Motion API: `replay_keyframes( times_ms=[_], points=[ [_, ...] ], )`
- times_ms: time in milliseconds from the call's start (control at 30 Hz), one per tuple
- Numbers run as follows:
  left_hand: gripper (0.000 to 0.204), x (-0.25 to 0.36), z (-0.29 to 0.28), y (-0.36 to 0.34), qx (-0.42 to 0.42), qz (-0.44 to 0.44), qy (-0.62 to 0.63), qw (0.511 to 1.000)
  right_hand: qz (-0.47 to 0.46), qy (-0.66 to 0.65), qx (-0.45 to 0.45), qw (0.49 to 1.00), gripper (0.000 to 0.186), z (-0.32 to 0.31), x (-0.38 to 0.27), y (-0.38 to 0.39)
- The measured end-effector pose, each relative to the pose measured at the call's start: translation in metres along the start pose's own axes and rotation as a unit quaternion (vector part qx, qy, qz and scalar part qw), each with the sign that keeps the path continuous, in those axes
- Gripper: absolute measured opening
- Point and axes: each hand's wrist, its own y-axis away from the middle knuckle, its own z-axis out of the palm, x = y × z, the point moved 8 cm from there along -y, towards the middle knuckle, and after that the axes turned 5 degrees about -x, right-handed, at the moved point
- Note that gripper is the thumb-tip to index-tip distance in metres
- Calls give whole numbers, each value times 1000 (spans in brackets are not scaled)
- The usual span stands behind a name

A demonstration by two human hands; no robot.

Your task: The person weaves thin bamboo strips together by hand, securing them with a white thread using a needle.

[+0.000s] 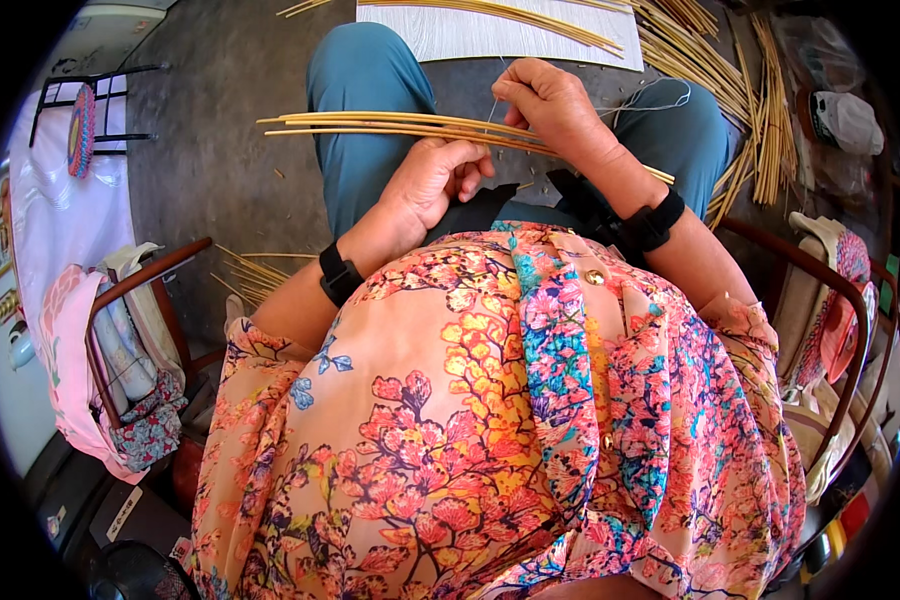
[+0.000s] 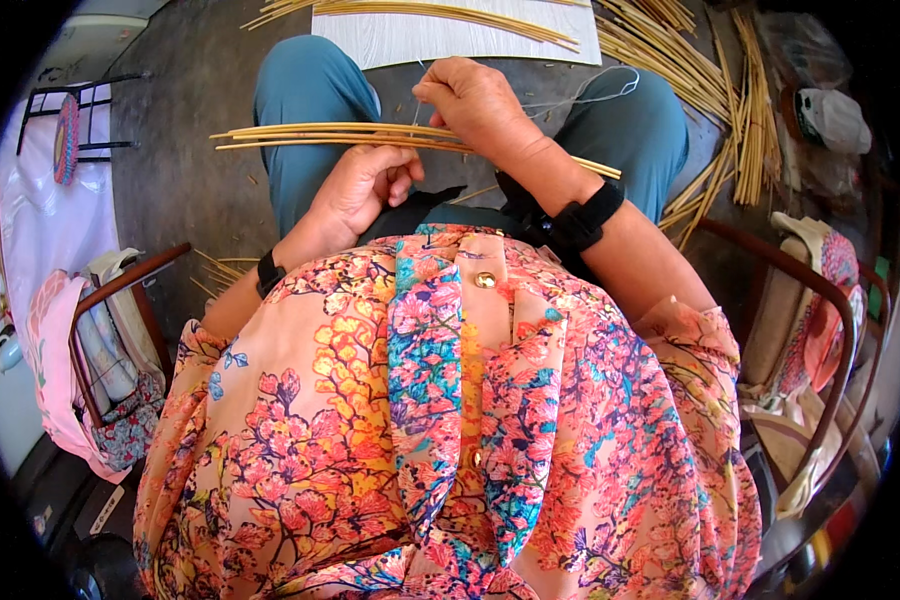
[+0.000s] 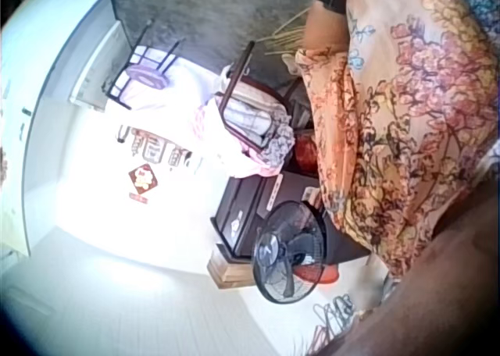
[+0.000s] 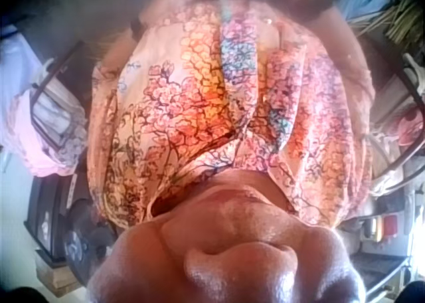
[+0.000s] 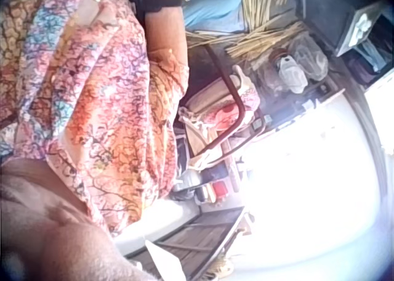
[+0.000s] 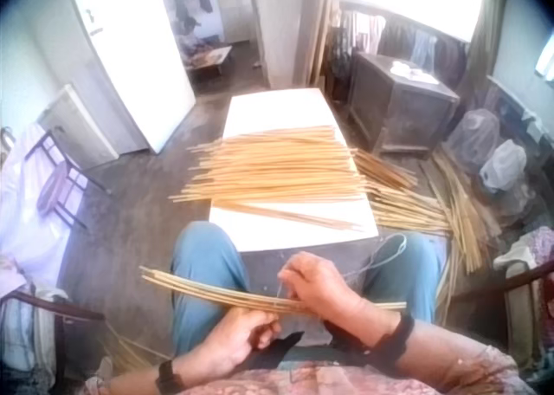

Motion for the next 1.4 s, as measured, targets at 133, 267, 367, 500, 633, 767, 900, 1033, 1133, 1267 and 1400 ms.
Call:
replay_keyframes(
  times_ms=[133, 267, 367, 500, 633, 767, 900, 1033, 1133, 1267, 1400],
  points=[
    [14, 5, 3, 3, -14, 30, 37, 999, -7, 4, -4, 1000, 13, 0, -5, 0],
    [16, 6, 0, -1, 5, 29, 69, 997, -11, 0, -6, 1000, 14, 1, -3, -1],
    [16, 4, -3, -5, 3, 34, 50, 998, 3, -9, -11, 1000, 14, 2, -2, -1],
    [13, 6, -4, -5, 5, 45, 65, 997, 5, -13, -4, 1000, 15, 1, -3, -1],
    [10, 6, -4, -7, 0, 53, 84, 995, -7, -12, 2, 1000, 18, 0, -6, 0],
    [9, 5, -5, -10, 12, 60, 79, 995, -11, 3, 2, 1000, 18, 0, -8, 0],
    [7, 6, -2, -11, 6, 60, 85, 995, -14, 9, 3, 1000, 17, 0, -8, 0],
    [6, 6, 1, -12, 6, 60, 87, 994, -34, 36, 12, 999, 17, -1, -14, 2],
    [6, 6, 1, -14, 0, 54, 88, 995, -45, 56, 23, 997, 16, -2, -12, 2],
    [6, 5, 1, -14, -6, 61, 82, 995, -3, 44, 4, 999, 16, -1, -4, -2],
    [6, 9, 6, -10, -27, 70, 71, 995, 30, 16, -5, 999, 16, -1, 1, -2]
  ],
)
